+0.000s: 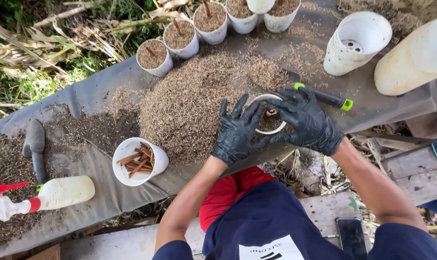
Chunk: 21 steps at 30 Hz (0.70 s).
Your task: The person places cinnamon sticks into small white cups filled with soil. They use a small trowel to scoop soil from a large pile and cover the sticks, then pat the soil down with gloved hands. The filled cups are placed in a row on the table.
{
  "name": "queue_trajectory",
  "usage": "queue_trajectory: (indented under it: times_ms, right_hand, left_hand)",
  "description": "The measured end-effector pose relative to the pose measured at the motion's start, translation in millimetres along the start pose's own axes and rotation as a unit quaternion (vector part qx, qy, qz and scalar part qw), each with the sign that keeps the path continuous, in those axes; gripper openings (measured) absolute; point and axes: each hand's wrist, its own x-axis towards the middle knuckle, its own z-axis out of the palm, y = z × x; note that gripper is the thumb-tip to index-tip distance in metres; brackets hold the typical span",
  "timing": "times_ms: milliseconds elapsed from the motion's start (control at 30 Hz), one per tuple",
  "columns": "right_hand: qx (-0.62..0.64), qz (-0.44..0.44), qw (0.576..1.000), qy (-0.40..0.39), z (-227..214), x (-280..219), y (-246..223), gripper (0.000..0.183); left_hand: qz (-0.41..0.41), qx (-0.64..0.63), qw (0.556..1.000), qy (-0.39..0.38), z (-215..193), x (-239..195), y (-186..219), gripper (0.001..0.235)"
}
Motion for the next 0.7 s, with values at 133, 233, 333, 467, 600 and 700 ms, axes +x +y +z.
queue_trajectory:
  times_ms: [133,233,333,467,600,700]
  right_hand:
    - [0.014,-0.013,1.000,-0.002,13.8,3.9,2.2,0.080]
    - [0.019,-0.009,1.000,0.002,26.1,5.6,4.2,0.079]
    - [0.019,-0.011,1.000,0.006,32.2,1.1,3.1,0.077]
    - [0.011,-0.011,1.000,0.001,44.6,-16.1,9.4,0.085]
    - [-0.053,-0.010,0.999,-0.003,12.9,-23.9,4.0,0.069]
    - [-0.103,-0.013,0.994,-0.022,27.5,-34.1,11.0,0.055]
  left_hand:
    - [0.010,-0.005,1.000,-0.023,3.7,4.4,-1.0,0.082]
    - [0.032,-0.019,0.999,0.013,12.8,10.0,-9.7,0.076]
    - [0.041,-0.030,0.998,0.042,6.9,7.2,-6.9,0.072]
    - [-0.014,-0.018,0.990,0.140,39.0,7.9,-2.8,0.073]
    - [0.008,-0.015,0.996,0.087,13.4,-5.6,-9.6,0.064]
    - [0.036,-0.006,0.995,0.094,15.7,-7.7,-16.9,0.052]
